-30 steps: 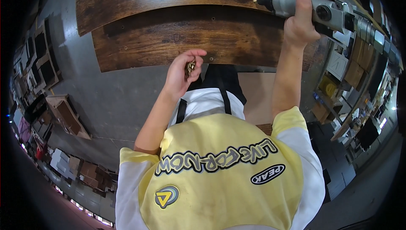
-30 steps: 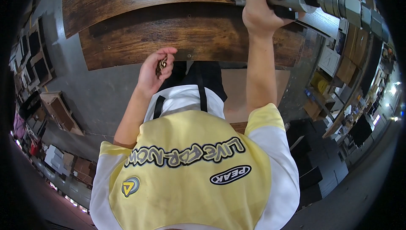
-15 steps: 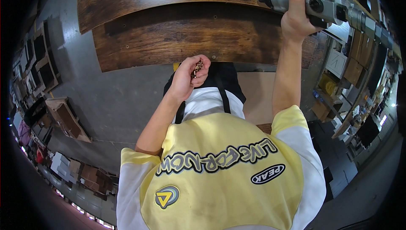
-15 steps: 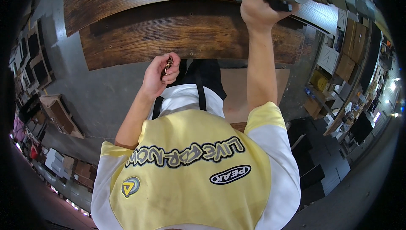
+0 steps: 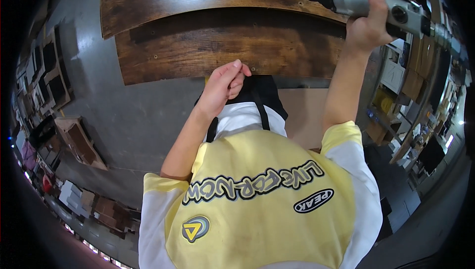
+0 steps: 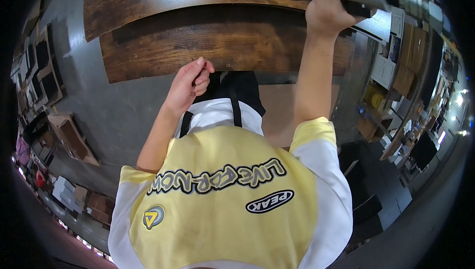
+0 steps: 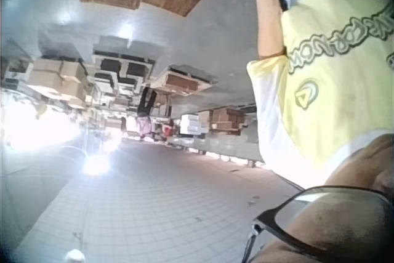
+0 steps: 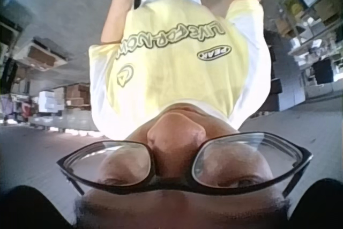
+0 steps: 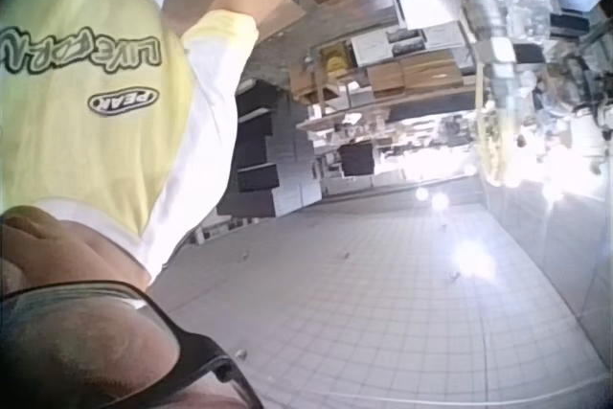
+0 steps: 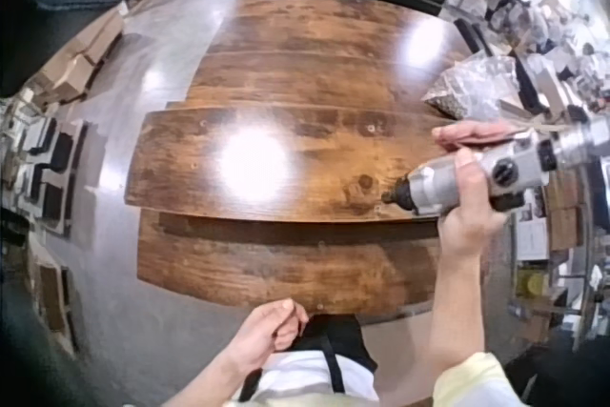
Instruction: Assembling wooden furniture panels by using a pneumatic screwdriver to drive screws into pre-drilled holes.
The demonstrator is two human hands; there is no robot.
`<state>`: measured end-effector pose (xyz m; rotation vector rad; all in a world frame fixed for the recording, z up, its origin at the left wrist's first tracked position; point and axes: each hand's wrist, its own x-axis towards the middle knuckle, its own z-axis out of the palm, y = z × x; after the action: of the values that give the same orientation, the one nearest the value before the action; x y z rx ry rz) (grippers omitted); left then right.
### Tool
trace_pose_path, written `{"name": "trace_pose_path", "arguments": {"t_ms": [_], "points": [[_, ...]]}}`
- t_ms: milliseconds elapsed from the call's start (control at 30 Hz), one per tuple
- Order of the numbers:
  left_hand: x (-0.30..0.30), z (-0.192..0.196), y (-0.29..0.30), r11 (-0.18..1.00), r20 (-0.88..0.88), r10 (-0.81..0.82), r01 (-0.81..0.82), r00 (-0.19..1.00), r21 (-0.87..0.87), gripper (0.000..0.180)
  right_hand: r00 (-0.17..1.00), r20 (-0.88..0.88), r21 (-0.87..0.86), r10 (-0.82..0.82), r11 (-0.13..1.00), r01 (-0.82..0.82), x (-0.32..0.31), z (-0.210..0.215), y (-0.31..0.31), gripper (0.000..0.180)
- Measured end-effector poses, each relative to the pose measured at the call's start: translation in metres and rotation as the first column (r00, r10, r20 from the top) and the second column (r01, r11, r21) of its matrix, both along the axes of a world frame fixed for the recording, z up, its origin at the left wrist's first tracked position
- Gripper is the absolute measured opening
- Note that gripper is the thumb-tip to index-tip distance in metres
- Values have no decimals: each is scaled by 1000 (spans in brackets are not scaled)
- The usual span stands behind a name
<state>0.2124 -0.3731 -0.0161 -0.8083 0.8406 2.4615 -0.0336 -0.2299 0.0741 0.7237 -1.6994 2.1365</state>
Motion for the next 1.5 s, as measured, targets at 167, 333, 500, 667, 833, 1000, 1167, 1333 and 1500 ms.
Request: {"name": "trace_pose_path", "arguments": {"t_ms": [167,333,500,667,833,1000,1167,1333,1500], "points": [[-11,12,-10,1000,-25,-4,3,1000,-24,37,969,247,-190,12,981,36,26,5,24,27],[-19,23,-17,989,-123,-93,106,988,103,37,794,582,-460,177,876,142,93,4,26,26],[-24,38,-12,965,-128,-191,210,973,156,37,834,549,-381,63,906,182,118,6,18,25],[-24,44,-7,962,-155,-216,237,964,135,39,839,539,-400,68,897,185,123,11,21,27],[-23,44,4,969,-148,-206,222,967,109,41,873,487,-361,8,912,193,114,6,26,28],[-19,41,5,984,-121,-131,144,984,104,40,877,480,-334,36,931,144,113,3,23,29],[-23,40,6,982,-149,-162,174,976,76,38,883,467,-313,39,941,125,108,1,27,30],[-22,28,11,971,-187,-175,201,967,130,36,897,441,-272,31,957,101,105,2,31,31],[-32,23,12,972,-168,-174,197,970,131,34,884,467,-308,14,940,147,102,2,34,31]]}}
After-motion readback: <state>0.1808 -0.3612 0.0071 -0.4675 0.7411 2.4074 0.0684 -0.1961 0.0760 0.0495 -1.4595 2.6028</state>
